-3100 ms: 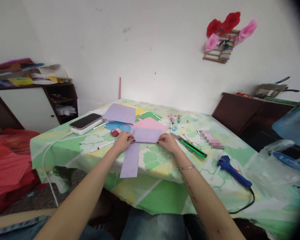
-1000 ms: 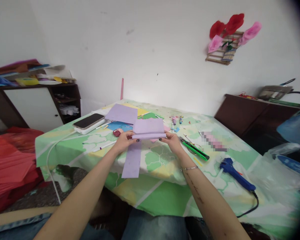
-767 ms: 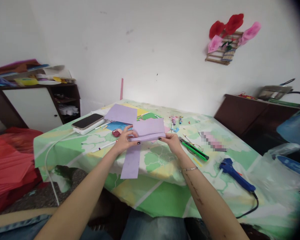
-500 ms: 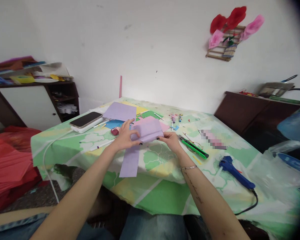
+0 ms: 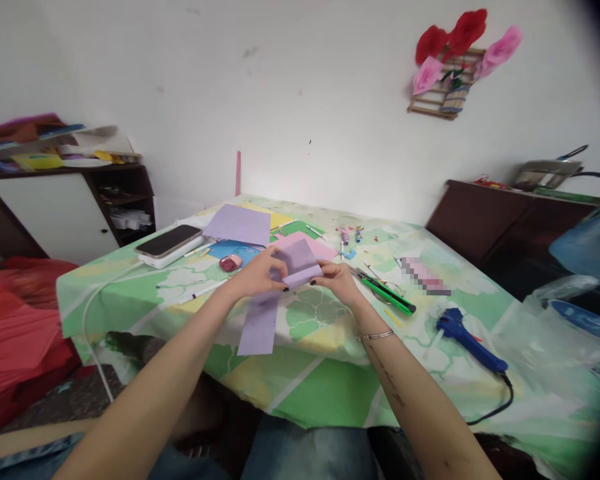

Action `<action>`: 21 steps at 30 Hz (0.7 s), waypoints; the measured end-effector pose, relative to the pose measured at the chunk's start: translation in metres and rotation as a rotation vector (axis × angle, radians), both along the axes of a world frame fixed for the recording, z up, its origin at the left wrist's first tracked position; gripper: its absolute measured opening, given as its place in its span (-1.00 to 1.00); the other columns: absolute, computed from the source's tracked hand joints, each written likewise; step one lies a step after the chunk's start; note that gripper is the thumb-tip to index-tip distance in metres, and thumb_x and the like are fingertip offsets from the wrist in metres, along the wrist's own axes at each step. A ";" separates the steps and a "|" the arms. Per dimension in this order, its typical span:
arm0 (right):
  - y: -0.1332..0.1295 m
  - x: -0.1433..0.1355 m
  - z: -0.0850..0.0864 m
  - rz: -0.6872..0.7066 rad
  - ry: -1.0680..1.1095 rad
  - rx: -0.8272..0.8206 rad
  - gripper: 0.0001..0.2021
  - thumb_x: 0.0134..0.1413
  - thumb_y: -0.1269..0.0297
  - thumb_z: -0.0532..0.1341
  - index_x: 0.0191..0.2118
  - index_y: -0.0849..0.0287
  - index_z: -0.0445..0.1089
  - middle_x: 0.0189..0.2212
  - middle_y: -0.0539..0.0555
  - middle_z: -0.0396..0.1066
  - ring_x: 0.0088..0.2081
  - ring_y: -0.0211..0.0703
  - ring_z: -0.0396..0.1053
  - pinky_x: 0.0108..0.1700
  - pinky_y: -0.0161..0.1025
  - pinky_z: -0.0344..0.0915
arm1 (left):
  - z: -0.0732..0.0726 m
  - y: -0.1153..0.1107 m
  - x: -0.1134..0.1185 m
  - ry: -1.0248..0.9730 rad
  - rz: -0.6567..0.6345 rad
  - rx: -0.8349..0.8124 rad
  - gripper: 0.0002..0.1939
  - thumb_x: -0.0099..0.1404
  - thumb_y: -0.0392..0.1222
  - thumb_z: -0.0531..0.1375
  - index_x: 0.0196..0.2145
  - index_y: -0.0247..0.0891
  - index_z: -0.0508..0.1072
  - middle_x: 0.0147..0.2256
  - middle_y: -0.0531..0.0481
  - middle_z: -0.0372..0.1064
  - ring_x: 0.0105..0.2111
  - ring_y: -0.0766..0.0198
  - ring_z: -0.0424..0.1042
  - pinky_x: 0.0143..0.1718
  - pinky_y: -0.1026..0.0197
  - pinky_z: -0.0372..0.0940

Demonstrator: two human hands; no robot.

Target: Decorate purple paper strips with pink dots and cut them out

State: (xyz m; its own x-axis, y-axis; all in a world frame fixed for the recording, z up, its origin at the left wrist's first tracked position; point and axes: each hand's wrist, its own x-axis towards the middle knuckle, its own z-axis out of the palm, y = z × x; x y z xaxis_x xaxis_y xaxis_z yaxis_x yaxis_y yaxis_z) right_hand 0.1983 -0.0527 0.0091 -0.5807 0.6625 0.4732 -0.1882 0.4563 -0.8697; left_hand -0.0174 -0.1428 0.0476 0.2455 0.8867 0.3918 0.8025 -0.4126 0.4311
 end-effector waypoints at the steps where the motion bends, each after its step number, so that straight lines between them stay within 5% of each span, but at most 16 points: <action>1: 0.000 0.000 0.000 -0.018 0.022 -0.007 -0.85 -0.31 0.27 0.43 -0.47 0.15 0.57 -0.20 0.11 0.50 -0.20 -0.06 0.43 -0.19 -0.20 0.35 | 0.001 0.000 0.003 -0.015 0.004 0.018 -0.89 0.01 -0.20 0.30 -0.47 -0.23 0.46 -0.10 -0.09 0.27 -0.03 0.04 0.28 -0.04 0.06 0.21; 6: 0.000 -0.001 0.002 -0.112 0.142 -0.035 -0.80 -0.26 0.24 0.41 -0.43 0.16 0.47 -0.27 0.06 0.47 -0.22 -0.13 0.39 -0.15 -0.20 0.34 | 0.004 -0.002 0.020 -0.121 0.042 0.067 -0.86 0.09 -0.22 0.27 -0.50 -0.27 0.36 -0.44 0.07 0.32 -0.36 0.27 0.31 -0.23 0.14 0.23; 14: -0.006 0.000 0.005 -0.101 0.221 -0.161 -0.41 -0.19 0.17 0.39 0.01 -0.01 0.18 -0.44 -0.08 0.44 -0.42 -0.26 0.37 -0.29 -0.27 0.34 | -0.011 0.001 0.039 -0.483 0.078 0.009 -0.76 0.14 -0.14 0.27 -0.51 -0.31 0.32 -0.49 0.11 0.29 -0.46 0.36 0.31 -0.35 0.22 0.27; 21: -0.002 0.000 0.004 -0.149 0.264 -0.245 -0.57 -0.26 0.19 0.40 -0.20 0.12 0.31 -0.41 -0.03 0.45 -0.40 -0.24 0.39 -0.33 -0.28 0.36 | -0.015 0.000 0.054 -0.752 0.020 -0.059 -0.72 -0.12 -0.25 0.34 -0.49 -0.27 0.29 -0.45 0.11 0.36 -0.42 0.34 0.37 -0.36 0.27 0.26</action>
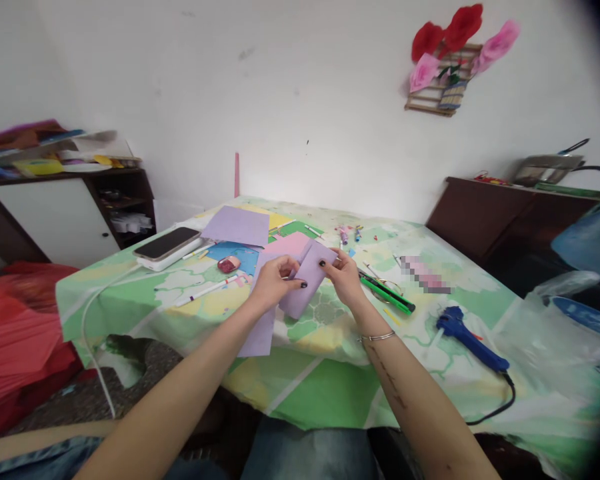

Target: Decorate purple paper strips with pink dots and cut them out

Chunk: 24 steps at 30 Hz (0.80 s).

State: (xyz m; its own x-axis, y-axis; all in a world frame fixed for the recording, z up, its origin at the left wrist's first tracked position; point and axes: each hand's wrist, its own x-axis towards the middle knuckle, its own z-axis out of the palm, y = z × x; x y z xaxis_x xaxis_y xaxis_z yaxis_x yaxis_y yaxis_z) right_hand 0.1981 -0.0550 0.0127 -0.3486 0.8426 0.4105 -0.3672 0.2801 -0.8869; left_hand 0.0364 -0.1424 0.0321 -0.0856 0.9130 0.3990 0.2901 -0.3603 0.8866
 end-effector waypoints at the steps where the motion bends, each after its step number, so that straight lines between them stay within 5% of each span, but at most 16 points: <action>1: 0.001 0.000 0.000 -0.017 0.001 -0.001 -0.58 -0.27 0.19 0.41 -0.23 0.13 0.31 -0.43 -0.03 0.45 -0.41 -0.25 0.39 -0.34 -0.29 0.36 | 0.000 0.000 0.002 -0.024 0.002 -0.002 -0.71 -0.14 -0.26 0.34 -0.48 -0.26 0.28 -0.45 0.11 0.37 -0.41 0.33 0.38 -0.35 0.28 0.26; 9: 0.000 -0.003 0.000 -0.117 0.003 0.018 -0.65 -0.29 0.18 0.41 -0.35 0.16 0.31 -0.49 -0.06 0.39 -0.49 -0.30 0.31 -0.41 -0.34 0.30 | -0.006 -0.003 0.006 -0.066 0.061 -0.111 -0.60 -0.03 -0.25 0.30 -0.28 -0.17 0.19 -0.56 0.18 0.38 -0.51 0.30 0.41 -0.50 0.31 0.22; 12: 0.000 -0.003 0.001 -0.143 0.005 0.024 -0.64 -0.30 0.19 0.41 -0.35 0.16 0.30 -0.50 -0.06 0.38 -0.49 -0.30 0.30 -0.43 -0.35 0.29 | -0.009 -0.002 0.004 0.011 0.085 -0.148 -0.73 0.08 -0.23 0.29 -0.28 -0.24 0.29 -0.56 0.18 0.33 -0.56 0.37 0.33 -0.51 0.31 0.21; 16: 0.000 -0.002 0.001 -0.164 0.002 0.023 -0.64 -0.32 0.20 0.42 -0.36 0.15 0.29 -0.52 -0.07 0.38 -0.52 -0.30 0.29 -0.47 -0.35 0.27 | -0.015 0.001 0.004 0.088 -0.001 -0.172 -0.79 0.26 -0.11 0.19 -0.37 -0.35 0.39 -0.47 0.10 0.34 -0.50 0.39 0.34 -0.44 0.27 0.30; 24: -0.001 -0.002 0.001 -0.174 0.009 0.006 -0.65 -0.30 0.17 0.41 -0.36 0.15 0.32 -0.51 -0.06 0.39 -0.51 -0.30 0.29 -0.47 -0.36 0.26 | -0.029 0.007 0.006 0.041 -0.001 -0.139 -0.75 0.30 -0.08 0.14 -0.18 -0.33 0.39 -0.25 -0.01 0.38 -0.33 0.30 0.40 -0.33 0.18 0.37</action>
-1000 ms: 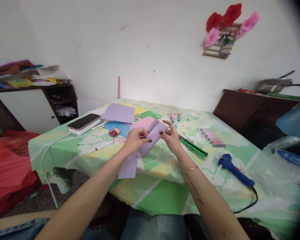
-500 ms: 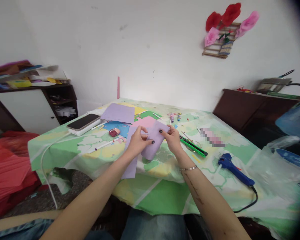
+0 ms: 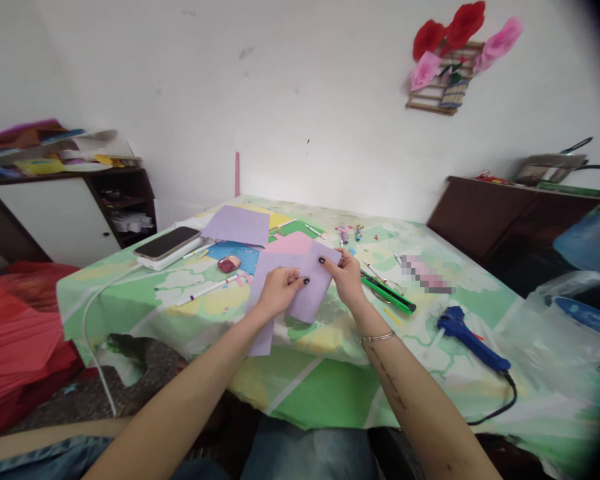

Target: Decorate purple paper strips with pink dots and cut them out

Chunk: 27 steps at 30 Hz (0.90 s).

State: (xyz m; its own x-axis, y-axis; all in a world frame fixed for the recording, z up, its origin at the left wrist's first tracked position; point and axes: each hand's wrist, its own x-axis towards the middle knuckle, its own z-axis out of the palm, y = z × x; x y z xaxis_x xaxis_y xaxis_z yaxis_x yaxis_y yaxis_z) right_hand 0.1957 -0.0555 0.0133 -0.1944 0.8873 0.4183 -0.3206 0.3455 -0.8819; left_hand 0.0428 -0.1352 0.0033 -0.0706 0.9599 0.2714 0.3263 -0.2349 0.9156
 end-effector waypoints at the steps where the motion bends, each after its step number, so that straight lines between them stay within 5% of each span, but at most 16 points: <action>1: 0.000 0.000 0.000 0.003 -0.001 -0.006 -0.65 -0.28 0.14 0.40 -0.35 0.15 0.32 -0.50 -0.05 0.39 -0.51 -0.30 0.29 -0.47 -0.36 0.26 | -0.002 0.001 0.000 -0.010 0.007 0.000 -0.75 0.30 -0.08 0.14 -0.18 -0.33 0.39 -0.25 -0.01 0.37 -0.33 0.30 0.40 -0.33 0.18 0.37; 7: 0.001 0.003 0.000 0.019 -0.024 -0.019 -0.64 -0.15 -0.05 0.30 -0.43 0.18 0.35 -0.57 -0.05 0.30 -0.57 -0.34 0.18 -0.51 -0.35 0.24 | -0.008 0.002 -0.001 -0.053 0.021 -0.029 -0.79 0.29 -0.12 0.16 -0.25 -0.35 0.39 -0.36 0.04 0.35 -0.45 0.38 0.36 -0.43 0.26 0.34; 18: 0.000 0.003 0.001 -0.013 -0.008 -0.035 -0.62 -0.16 -0.06 0.31 -0.54 0.20 0.35 -0.65 -0.06 0.24 -0.60 -0.36 0.12 -0.54 -0.34 0.21 | -0.009 0.002 0.001 -0.029 0.072 -0.038 -0.79 0.30 -0.11 0.15 -0.30 -0.35 0.38 -0.42 0.08 0.33 -0.51 0.42 0.32 -0.49 0.31 0.30; 27: -0.004 0.002 0.002 0.142 -0.127 -0.049 -0.67 -0.30 0.04 0.40 -0.52 0.24 0.45 -0.60 0.02 0.42 -0.53 -0.23 0.35 -0.44 -0.25 0.36 | -0.005 -0.001 -0.005 -0.032 0.191 0.015 -0.78 0.29 -0.09 0.15 -0.31 -0.35 0.39 -0.42 0.08 0.33 -0.50 0.41 0.32 -0.49 0.30 0.31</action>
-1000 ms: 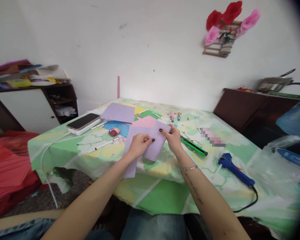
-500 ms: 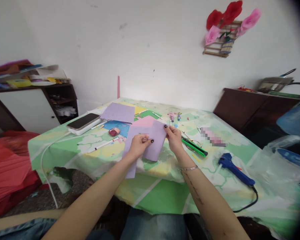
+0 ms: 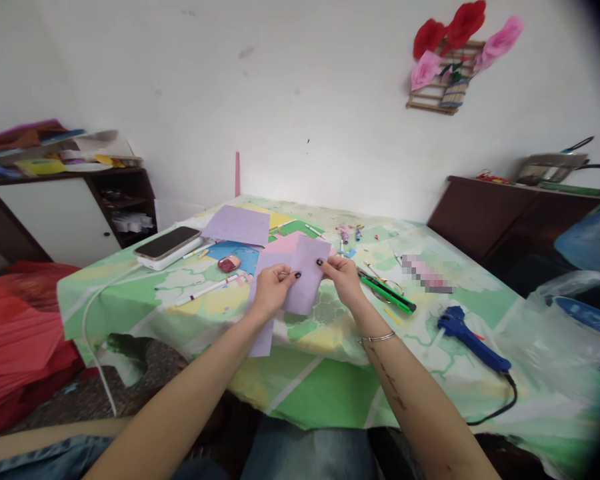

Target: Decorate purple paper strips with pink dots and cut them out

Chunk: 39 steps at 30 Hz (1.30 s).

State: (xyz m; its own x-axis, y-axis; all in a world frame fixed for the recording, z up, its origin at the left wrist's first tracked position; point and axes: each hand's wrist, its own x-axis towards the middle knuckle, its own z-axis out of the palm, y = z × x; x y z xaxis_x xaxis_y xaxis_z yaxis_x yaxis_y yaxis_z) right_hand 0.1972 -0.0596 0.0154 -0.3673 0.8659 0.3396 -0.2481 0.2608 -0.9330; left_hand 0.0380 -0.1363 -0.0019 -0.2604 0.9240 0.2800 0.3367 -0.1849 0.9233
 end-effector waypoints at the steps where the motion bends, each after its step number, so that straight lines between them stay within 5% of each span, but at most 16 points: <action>1: 0.000 0.000 0.000 0.000 -0.002 0.002 -0.67 -0.30 0.05 0.40 -0.54 0.24 0.45 -0.61 0.02 0.42 -0.53 -0.24 0.35 -0.45 -0.26 0.36 | 0.000 0.000 0.000 0.001 0.007 -0.001 -0.78 0.29 -0.09 0.15 -0.31 -0.35 0.39 -0.43 0.08 0.33 -0.51 0.42 0.32 -0.49 0.30 0.30; 7: -0.002 -0.001 -0.002 0.070 -0.073 -0.025 -0.65 -0.31 0.06 0.41 -0.43 0.26 0.49 -0.56 0.04 0.48 -0.52 -0.25 0.40 -0.42 -0.28 0.38 | 0.003 0.001 0.000 -0.008 0.071 -0.005 -0.78 0.30 -0.09 0.15 -0.30 -0.35 0.39 -0.42 0.08 0.33 -0.50 0.42 0.32 -0.49 0.30 0.31; 22: -0.003 -0.004 -0.009 0.203 -0.259 -0.045 -0.70 -0.32 0.14 0.41 -0.54 0.30 0.44 -0.64 -0.02 0.42 -0.59 -0.37 0.30 -0.48 -0.38 0.26 | -0.005 0.006 -0.006 -0.191 0.147 -0.005 -0.73 0.31 -0.08 0.14 -0.14 -0.33 0.38 -0.23 -0.03 0.38 -0.33 0.31 0.41 -0.33 0.18 0.38; 39: -0.005 -0.010 -0.016 0.300 -0.391 -0.002 -0.70 -0.23 0.10 0.33 -0.46 0.25 0.35 -0.59 0.03 0.45 -0.61 -0.28 0.36 -0.53 -0.33 0.28 | -0.014 0.012 -0.013 -0.300 0.260 -0.043 -0.70 0.31 -0.07 0.13 -0.09 -0.32 0.35 -0.18 -0.06 0.37 -0.28 0.28 0.41 -0.28 0.13 0.38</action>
